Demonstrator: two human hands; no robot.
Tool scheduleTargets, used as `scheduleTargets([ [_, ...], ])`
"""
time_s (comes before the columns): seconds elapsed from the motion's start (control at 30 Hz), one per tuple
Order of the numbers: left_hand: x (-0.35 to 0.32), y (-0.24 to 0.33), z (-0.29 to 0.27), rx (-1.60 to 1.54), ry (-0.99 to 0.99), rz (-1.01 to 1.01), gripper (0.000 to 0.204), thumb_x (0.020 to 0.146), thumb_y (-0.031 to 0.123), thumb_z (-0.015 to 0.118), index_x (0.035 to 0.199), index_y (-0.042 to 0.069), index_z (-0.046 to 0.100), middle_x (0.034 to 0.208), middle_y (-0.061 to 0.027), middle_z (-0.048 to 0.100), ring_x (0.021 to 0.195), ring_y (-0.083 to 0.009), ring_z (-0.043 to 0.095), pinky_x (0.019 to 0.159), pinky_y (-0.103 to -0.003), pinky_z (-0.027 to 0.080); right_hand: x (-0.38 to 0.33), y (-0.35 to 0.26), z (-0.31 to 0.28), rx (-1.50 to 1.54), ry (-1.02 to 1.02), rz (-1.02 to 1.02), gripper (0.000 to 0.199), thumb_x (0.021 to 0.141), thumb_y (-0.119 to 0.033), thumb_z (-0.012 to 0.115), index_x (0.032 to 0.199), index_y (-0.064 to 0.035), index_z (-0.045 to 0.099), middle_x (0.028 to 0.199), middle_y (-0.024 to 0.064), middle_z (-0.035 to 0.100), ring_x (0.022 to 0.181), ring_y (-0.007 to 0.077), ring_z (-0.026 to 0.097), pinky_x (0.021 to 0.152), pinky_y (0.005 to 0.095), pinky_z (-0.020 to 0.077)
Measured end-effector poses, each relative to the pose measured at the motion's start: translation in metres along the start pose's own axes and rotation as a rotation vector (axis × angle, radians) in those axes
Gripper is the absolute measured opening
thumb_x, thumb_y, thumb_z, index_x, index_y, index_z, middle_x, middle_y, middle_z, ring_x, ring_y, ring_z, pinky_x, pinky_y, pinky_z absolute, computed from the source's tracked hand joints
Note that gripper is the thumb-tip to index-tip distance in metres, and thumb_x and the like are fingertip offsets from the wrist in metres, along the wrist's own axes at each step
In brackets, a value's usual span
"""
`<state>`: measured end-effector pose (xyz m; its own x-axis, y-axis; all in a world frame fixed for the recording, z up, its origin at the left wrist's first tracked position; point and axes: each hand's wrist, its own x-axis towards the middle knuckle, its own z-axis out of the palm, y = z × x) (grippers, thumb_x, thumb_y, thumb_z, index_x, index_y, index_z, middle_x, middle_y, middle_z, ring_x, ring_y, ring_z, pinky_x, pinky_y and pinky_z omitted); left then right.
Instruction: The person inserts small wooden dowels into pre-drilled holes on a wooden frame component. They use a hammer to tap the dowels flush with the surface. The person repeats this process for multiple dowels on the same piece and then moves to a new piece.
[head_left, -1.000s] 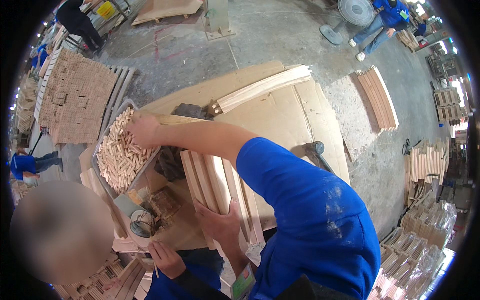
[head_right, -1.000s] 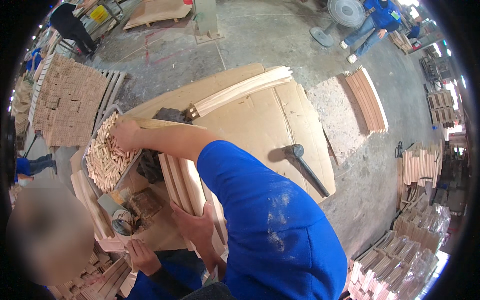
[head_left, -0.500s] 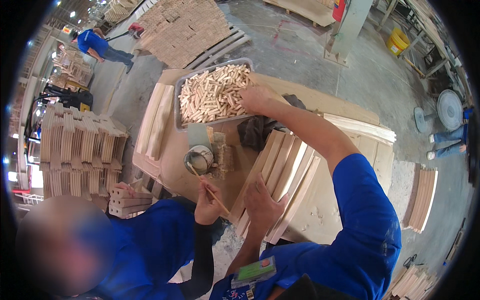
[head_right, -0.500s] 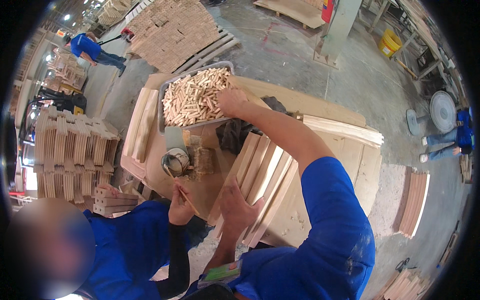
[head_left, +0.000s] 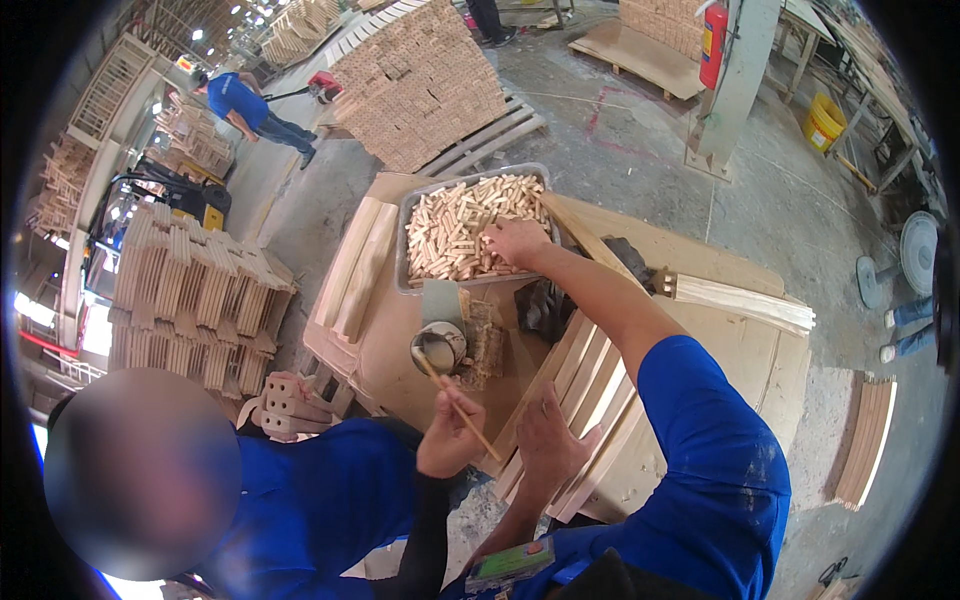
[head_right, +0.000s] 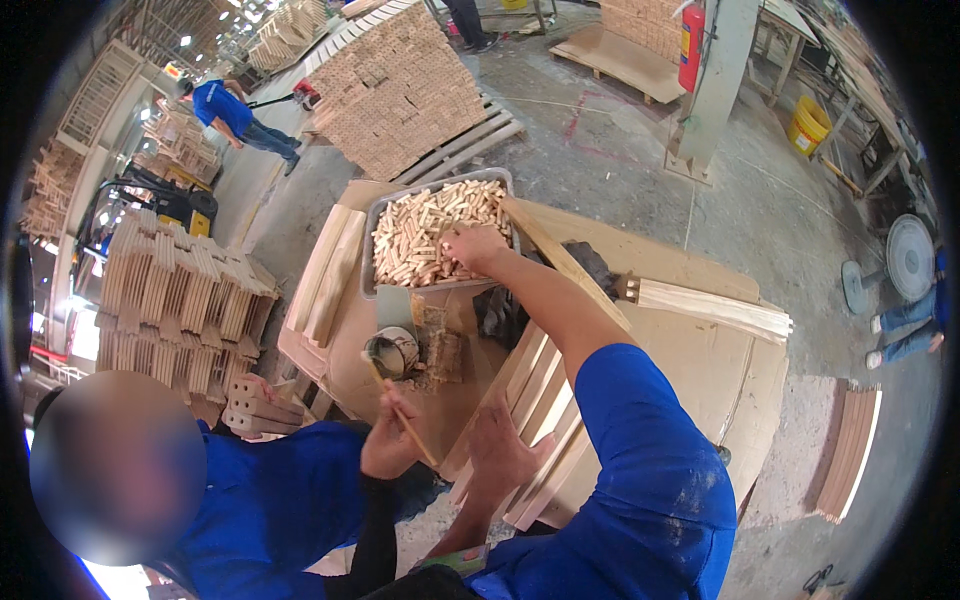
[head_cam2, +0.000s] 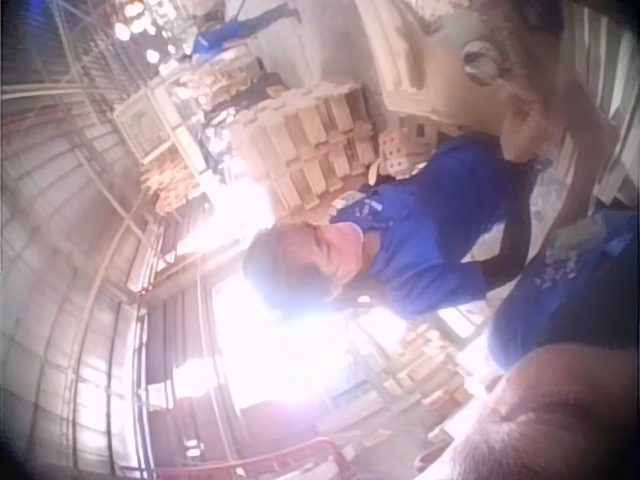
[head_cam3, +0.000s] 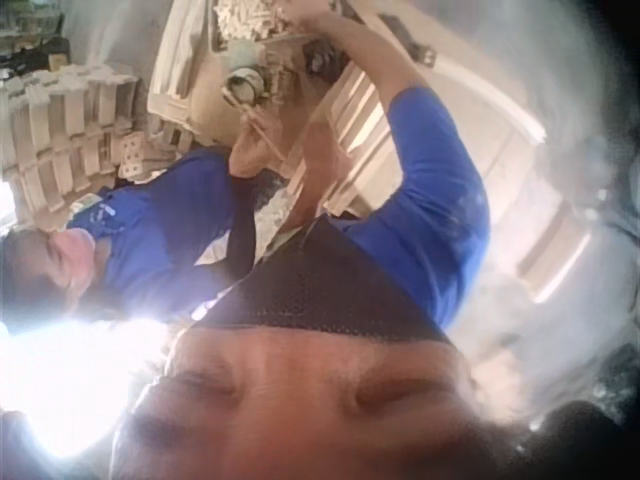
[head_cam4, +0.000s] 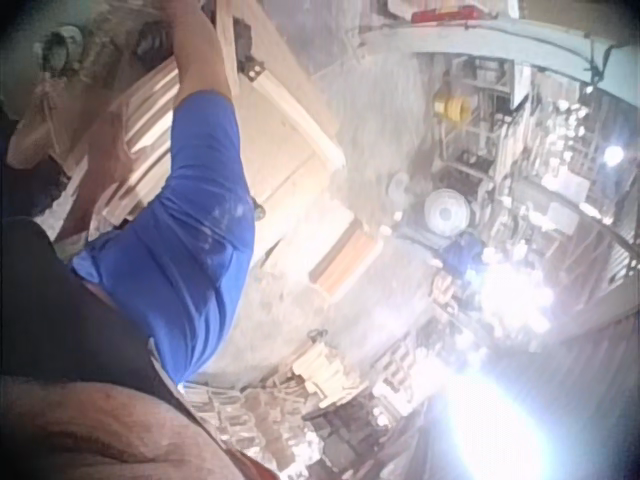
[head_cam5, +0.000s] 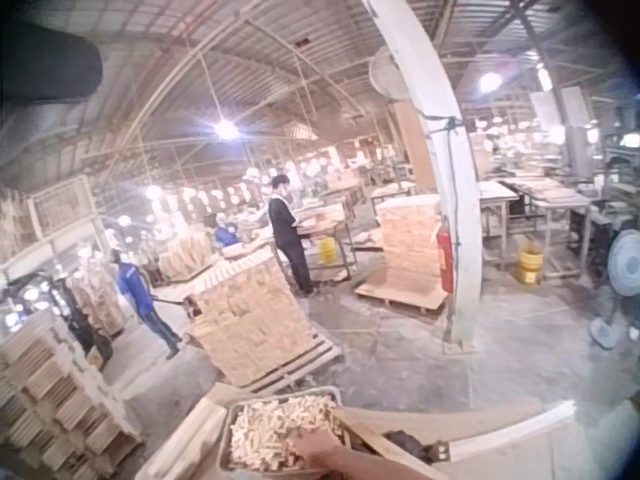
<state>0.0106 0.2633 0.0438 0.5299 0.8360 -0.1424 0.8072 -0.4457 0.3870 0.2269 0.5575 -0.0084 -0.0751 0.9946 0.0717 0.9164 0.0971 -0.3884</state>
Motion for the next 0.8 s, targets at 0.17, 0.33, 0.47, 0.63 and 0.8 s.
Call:
scheduleTargets([
  [0.17,-0.003,0.003,-0.004,-0.023,-0.040,-0.061,0.112,0.078,0.051,0.085,0.159,-0.004,0.029,0.127,-0.0339,0.059,0.117,-0.0492,0.060,0.101,-0.060,0.048,0.007,-0.006,-0.012,0.055,-0.039,0.027,0.032,0.106,-0.035,0.058,0.127,-0.0116,0.060,0.123,0.0153,0.071,0.114,0.0359,0.070,0.092,0.0519,0.0572],
  [0.33,-0.001,0.004,-0.007,-0.031,-0.036,-0.034,0.111,0.078,0.051,0.085,0.157,-0.006,0.031,0.124,-0.0320,0.059,0.115,-0.0476,0.061,0.099,-0.058,0.048,0.009,0.002,-0.003,0.206,0.219,0.113,0.035,0.100,-0.026,0.057,0.130,-0.0101,0.064,0.123,0.0190,0.072,0.112,0.0373,0.070,0.092,0.0522,0.0572],
  [0.47,-0.007,0.002,-0.002,-0.042,-0.003,-0.089,0.110,0.078,0.051,0.086,0.156,-0.005,0.033,0.122,-0.0301,0.060,0.113,-0.0462,0.062,0.096,-0.057,0.048,0.011,-0.019,0.005,0.563,0.293,0.305,0.030,0.098,-0.021,0.058,0.123,-0.0050,0.065,0.094,0.0229,0.073,0.093,0.0418,0.074,0.084,0.0525,0.0577],
  [0.63,-0.008,0.004,-0.005,-0.012,0.025,-0.017,0.109,0.078,0.050,0.086,0.156,-0.004,0.034,0.119,-0.0281,0.060,0.108,-0.0451,0.062,0.092,-0.057,0.049,0.022,0.005,-0.013,1.598,0.205,0.658,0.020,0.100,-0.025,0.070,0.099,-0.0060,0.063,0.082,0.0041,0.068,0.059,0.0084,0.055,0.042,0.0256,0.0403],
  [0.8,-0.007,-0.003,-0.002,-0.071,0.018,-0.049,0.108,0.077,0.050,0.086,0.155,-0.004,0.035,0.121,-0.0285,0.060,0.110,-0.0453,0.062,0.095,-0.056,0.050,-0.024,-0.002,-0.044,2.181,-0.009,0.398,0.013,0.102,-0.019,0.066,0.100,-0.0068,0.061,0.086,0.0055,0.069,0.061,0.0078,0.056,0.038,0.0189,0.0382],
])
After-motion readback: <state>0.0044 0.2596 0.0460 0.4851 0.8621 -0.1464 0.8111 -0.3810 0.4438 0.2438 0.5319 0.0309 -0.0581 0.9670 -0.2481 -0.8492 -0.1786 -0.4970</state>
